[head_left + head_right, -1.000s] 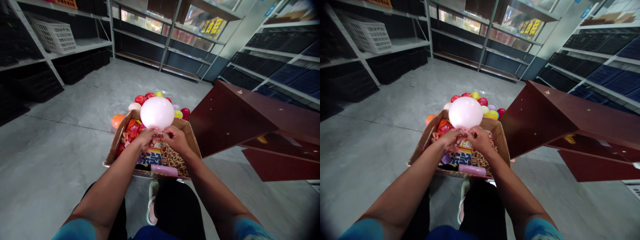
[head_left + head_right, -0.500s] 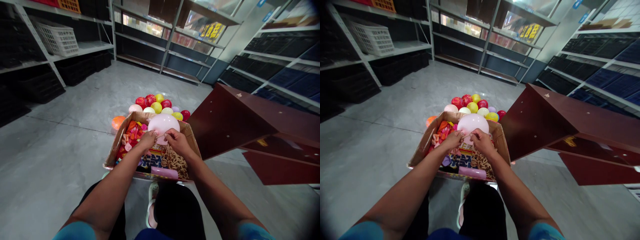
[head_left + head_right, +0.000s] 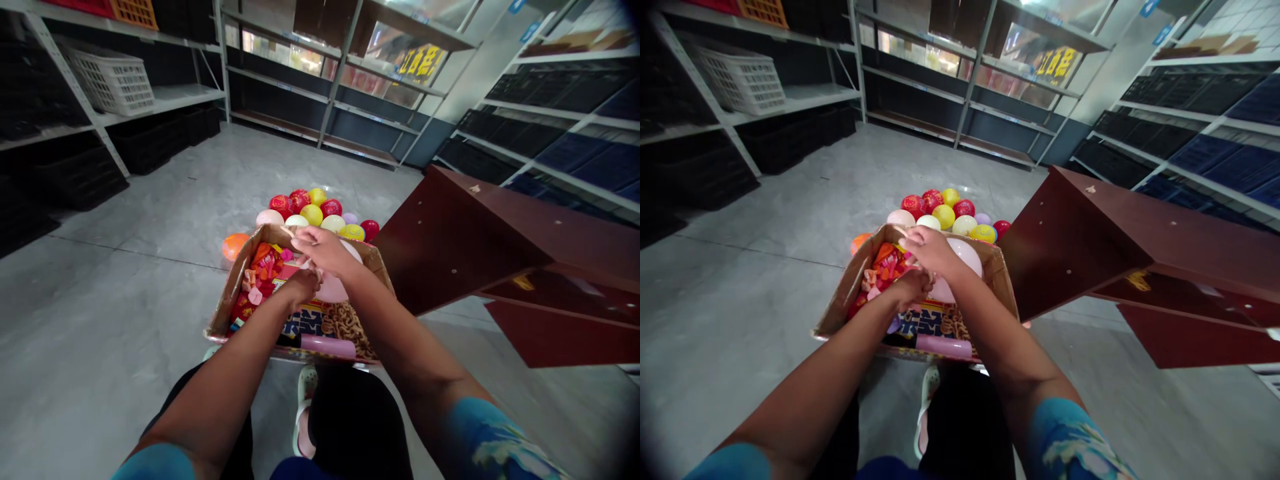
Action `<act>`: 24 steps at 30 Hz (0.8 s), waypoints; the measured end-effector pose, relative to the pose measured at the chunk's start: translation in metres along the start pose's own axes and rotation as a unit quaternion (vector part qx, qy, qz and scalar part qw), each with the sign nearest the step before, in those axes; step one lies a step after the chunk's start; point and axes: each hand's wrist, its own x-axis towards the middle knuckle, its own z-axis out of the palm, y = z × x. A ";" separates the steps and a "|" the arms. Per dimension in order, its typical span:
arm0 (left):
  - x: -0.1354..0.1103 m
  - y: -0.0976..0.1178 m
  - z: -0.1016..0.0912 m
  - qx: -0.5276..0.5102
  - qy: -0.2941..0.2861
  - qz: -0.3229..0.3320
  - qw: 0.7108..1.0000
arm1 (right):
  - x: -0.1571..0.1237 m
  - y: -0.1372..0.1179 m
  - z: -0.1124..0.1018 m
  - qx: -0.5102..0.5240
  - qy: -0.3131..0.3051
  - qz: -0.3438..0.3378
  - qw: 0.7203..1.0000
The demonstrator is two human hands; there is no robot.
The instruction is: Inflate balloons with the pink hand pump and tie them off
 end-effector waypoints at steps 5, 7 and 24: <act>-0.010 0.015 -0.004 -0.082 -0.085 -0.088 0.989 | -0.043 -0.013 -0.010 0.055 0.024 -0.072 0.996; -0.012 0.019 -0.006 -0.127 -0.104 -0.096 0.982 | -0.066 0.001 -0.015 0.071 0.056 -0.034 0.995; -0.022 0.031 -0.013 -0.354 -0.174 -0.120 0.911 | -0.026 0.078 0.039 0.316 -0.009 0.157 0.936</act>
